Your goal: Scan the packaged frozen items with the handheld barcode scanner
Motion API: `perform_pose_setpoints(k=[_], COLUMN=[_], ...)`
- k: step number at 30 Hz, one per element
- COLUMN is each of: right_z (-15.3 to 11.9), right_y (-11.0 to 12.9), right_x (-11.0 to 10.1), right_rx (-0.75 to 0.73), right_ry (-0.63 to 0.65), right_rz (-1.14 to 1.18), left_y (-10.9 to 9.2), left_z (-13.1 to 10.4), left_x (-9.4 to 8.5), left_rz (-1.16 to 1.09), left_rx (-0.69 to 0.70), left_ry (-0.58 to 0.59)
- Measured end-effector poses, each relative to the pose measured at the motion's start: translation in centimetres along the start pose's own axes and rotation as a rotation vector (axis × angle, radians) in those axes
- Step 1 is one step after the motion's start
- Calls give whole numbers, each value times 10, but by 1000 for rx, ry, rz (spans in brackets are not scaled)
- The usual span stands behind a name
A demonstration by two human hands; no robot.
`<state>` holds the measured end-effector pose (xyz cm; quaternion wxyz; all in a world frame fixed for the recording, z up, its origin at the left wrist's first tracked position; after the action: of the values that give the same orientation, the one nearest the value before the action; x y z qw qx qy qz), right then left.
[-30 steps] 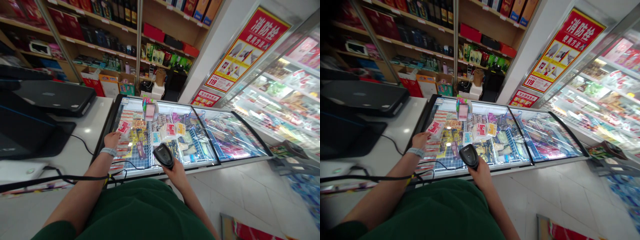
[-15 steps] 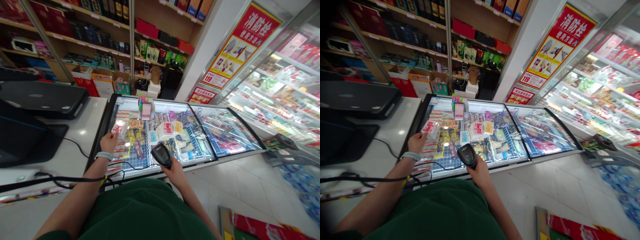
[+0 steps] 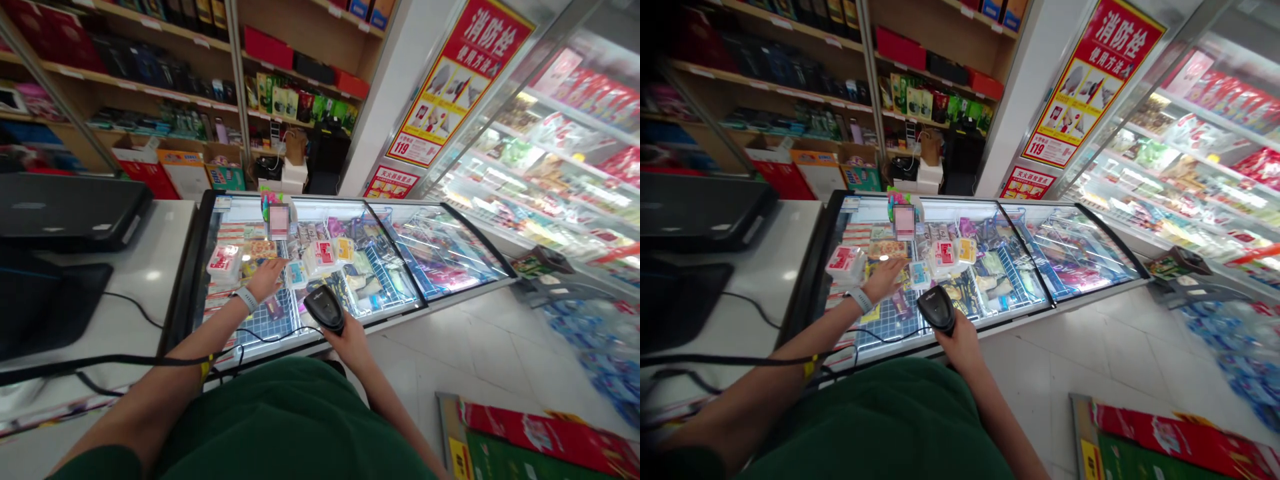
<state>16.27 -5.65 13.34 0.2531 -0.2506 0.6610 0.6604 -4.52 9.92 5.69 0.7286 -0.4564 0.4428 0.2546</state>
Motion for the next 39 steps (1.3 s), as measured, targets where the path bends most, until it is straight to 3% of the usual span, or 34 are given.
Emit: perform_pose_setpoints(k=[7,12,30,39], right_z=[-4,-6,-3,-5], right_y=[-21,-30,-40,-37], right_x=[-13,-22,-28,-28], right_rx=[67,118,119,119], right_ry=[-88,-135,-136,-129], right_rz=[28,37,5,2], left_y=[-9,-13,-5,4], left_z=[29,43,45,27], left_x=[26,35,43,24], left_rz=[154,216,356,338], left_rx=[120,174,201,141], left_ry=[124,179,327,306])
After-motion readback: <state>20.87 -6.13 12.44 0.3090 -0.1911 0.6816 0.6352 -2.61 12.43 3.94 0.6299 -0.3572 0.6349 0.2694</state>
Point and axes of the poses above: each hand's wrist, its own z-axis towards the middle knuckle, its own x-axis out of the palm, y = z × x, the point moved 8 cm from there along z, towards the middle knuckle, and after that the axes turned 1 degree about -y, right-handed, at the moved point
